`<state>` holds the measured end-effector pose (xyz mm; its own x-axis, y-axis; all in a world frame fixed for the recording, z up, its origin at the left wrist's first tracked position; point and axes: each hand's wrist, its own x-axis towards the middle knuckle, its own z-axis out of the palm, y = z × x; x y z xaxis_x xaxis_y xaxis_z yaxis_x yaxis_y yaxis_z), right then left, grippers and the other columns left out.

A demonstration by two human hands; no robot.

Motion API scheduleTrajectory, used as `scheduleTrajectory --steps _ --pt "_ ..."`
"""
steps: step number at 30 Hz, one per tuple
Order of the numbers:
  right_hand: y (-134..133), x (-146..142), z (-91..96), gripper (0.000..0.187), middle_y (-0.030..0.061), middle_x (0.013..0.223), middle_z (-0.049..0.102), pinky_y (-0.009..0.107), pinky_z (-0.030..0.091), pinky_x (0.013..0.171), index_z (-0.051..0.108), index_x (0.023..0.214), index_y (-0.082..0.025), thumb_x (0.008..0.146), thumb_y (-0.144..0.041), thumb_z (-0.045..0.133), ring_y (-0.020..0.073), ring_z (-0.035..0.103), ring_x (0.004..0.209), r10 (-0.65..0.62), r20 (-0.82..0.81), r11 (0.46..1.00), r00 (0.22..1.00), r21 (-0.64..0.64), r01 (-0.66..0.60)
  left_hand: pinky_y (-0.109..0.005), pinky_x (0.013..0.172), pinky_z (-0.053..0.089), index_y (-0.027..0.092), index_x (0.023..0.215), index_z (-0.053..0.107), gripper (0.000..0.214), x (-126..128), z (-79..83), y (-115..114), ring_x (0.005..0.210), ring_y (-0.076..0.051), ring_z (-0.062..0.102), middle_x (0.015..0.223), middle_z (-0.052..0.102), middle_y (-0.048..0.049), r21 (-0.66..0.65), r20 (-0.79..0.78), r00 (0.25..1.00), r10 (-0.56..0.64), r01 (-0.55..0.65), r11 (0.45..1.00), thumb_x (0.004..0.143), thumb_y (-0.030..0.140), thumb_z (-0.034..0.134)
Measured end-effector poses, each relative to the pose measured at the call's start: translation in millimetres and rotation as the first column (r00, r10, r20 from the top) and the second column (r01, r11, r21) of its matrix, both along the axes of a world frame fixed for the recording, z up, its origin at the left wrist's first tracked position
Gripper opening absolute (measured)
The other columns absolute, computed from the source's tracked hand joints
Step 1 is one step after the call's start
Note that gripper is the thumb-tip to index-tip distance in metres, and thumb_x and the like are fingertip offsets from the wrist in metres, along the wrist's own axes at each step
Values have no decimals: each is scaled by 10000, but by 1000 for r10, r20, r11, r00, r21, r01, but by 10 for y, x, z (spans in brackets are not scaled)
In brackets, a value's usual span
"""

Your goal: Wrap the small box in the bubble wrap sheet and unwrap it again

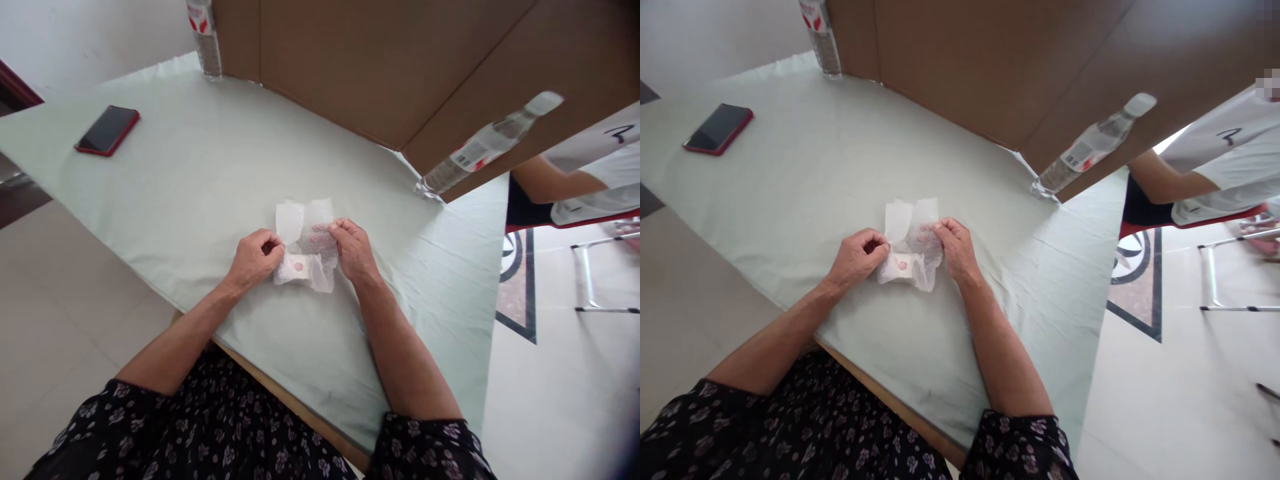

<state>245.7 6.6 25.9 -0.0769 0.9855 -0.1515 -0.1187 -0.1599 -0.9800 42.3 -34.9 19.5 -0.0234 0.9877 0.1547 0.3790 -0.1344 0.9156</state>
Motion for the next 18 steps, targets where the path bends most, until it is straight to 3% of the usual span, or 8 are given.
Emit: scheduleTrajectory --steps 3,5,9,12,15,18 --pt "54 40 -63 245 -2 747 709 270 468 595 576 747 -227 765 -440 694 135 615 604 -88 22 994 996 71 87 -256 595 420 188 682 595 121 -52 24 23 579 -109 481 641 573 33 -84 81 991 104 -98 992 761 278 580" --pt "107 91 -130 236 6 790 712 268 461 589 581 757 -223 785 -441 666 128 606 615 -166 78 979 983 134 154 -263 611 428 186 701 610 99 -109 21 56 588 -112 489 670 595 29 -101 56 979 197 -191 976 756 262 580" --pt "179 216 -208 166 7 794 676 279 450 609 606 806 -215 801 -381 616 135 576 662 -329 270 928 905 270 257 -287 702 475 187 776 642 97 -222 -29 134 681 -141 561 748 642 11 -59 -71 950 303 -307 950 740 182 552" --pt "123 234 -98 177 37 934 704 309 489 734 642 928 -213 829 -352 595 161 617 828 -396 381 886 835 398 238 -314 751 504 187 878 645 157 -243 -44 137 784 -171 616 847 673 -24 16 -94 937 337 -337 941 766 168 537" --pt "-18 151 126 173 48 994 726 340 501 823 667 954 -222 868 -349 586 177 637 883 -365 444 866 819 484 124 -368 816 526 192 973 639 176 -209 4 63 935 -220 637 987 693 -75 258 -116 938 326 -289 922 832 213 535" --pt "-143 45 302 183 34 937 732 362 506 868 690 931 -234 910 -366 564 186 650 866 -243 482 876 842 482 -23 -437 1001 490 203 1064 650 229 -166 79 -24 1138 -257 616 1082 712 -93 426 -196 967 163 -65 902 905 286 507"
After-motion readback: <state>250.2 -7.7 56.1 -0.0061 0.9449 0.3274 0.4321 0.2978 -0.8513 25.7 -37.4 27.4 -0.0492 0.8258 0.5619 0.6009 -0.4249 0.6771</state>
